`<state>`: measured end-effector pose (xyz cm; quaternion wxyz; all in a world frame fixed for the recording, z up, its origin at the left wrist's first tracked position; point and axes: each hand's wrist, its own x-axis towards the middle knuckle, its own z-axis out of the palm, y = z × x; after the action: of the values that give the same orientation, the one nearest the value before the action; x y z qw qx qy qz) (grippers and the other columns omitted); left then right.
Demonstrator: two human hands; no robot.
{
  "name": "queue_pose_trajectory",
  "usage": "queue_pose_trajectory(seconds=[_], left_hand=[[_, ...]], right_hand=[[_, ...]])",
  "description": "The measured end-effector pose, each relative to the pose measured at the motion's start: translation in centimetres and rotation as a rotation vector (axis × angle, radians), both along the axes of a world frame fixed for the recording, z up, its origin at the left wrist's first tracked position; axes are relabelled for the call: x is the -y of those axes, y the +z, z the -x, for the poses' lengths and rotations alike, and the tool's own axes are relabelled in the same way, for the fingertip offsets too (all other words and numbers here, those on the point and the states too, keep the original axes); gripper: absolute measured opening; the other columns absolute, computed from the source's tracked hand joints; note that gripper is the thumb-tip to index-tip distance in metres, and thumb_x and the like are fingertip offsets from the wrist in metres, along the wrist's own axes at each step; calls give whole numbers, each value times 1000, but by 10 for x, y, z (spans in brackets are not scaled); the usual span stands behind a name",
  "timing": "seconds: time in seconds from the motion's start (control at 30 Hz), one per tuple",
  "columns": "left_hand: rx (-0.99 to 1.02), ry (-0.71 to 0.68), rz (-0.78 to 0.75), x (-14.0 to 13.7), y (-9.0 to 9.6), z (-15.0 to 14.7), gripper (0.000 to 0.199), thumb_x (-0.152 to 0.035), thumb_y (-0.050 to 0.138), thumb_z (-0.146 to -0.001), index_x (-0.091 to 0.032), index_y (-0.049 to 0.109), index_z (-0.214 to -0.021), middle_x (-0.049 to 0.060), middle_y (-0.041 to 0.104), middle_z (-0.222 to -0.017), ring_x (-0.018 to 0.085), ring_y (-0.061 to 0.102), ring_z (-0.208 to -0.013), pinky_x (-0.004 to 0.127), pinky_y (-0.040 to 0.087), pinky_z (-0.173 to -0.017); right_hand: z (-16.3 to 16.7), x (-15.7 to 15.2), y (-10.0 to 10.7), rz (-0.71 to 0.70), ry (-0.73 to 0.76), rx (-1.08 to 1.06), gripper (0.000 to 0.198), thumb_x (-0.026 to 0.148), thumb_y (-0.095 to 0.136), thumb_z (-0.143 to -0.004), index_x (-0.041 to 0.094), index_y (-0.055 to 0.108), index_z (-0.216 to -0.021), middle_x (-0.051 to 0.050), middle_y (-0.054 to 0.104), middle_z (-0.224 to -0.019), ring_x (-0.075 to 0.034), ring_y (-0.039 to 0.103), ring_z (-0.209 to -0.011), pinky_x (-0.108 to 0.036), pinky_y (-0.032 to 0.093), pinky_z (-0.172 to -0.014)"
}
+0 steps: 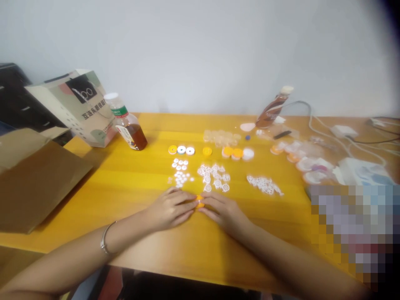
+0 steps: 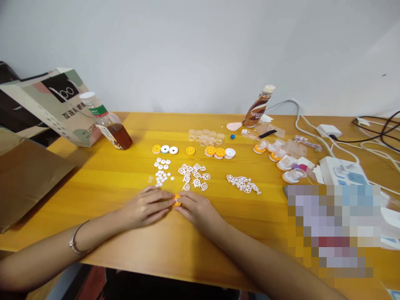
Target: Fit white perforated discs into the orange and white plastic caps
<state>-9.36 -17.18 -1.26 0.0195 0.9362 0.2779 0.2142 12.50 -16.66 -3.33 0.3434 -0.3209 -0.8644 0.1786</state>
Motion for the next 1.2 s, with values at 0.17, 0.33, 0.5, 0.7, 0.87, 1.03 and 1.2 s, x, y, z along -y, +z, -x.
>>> queue_pose_trajectory(seconds=[0.17,0.33,0.5,0.7,0.87,1.03,1.2], left_hand=[[-45,-12,-13,1,3,-1,29,-21,45,-87,-18,54,-114,8,61,-109,15,56,-97,32,40,-86],[-72,-23,-65,2,5,-3,30,-19,45,-86,-17,51,-116,6,63,-105,15,55,-101,33,38,-88],[34,52,-2,1,3,-9,20,-21,46,-86,-19,58,-102,2,66,-98,13,59,-89,32,35,-85],[50,202,52,-4,-2,-23,18,-27,44,-88,-19,60,-90,0,63,-75,13,55,-71,31,32,-74],[17,220,38,-4,-4,-27,18,-25,43,-88,-18,59,-84,1,58,-73,13,51,-71,31,30,-73],[58,222,-10,-1,-2,-24,14,-22,45,-87,-20,58,-90,0,60,-77,13,52,-73,32,29,-76],[102,214,-72,-1,3,-22,13,-21,47,-86,-20,57,-95,1,62,-82,13,53,-74,32,30,-79]], right_hand=[[1,1,0,33,-1,1,13,22,52,-82,23,62,-90,-5,64,-97,-17,62,-88,-30,52,-82],[1,1,-1,124,27,-14,19,24,49,-85,27,60,-100,-3,64,-95,-16,62,-89,-28,53,-82],[2,2,-2,109,37,13,20,22,47,-85,27,59,-101,-4,63,-96,-17,61,-90,-28,53,-81],[4,3,-2,34,13,43,19,21,47,-85,26,58,-100,-5,63,-99,-18,61,-92,-31,52,-84],[3,1,5,35,-1,41,9,21,51,-82,23,59,-86,-6,61,-98,-18,60,-92,-33,52,-83],[4,-1,12,291,-8,-183,9,22,58,-77,21,56,-85,-5,62,-89,-16,61,-84,-32,52,-78],[7,-2,12,760,58,-460,15,25,63,-73,20,54,-83,-1,63,-78,-12,63,-75,-28,53,-75]])
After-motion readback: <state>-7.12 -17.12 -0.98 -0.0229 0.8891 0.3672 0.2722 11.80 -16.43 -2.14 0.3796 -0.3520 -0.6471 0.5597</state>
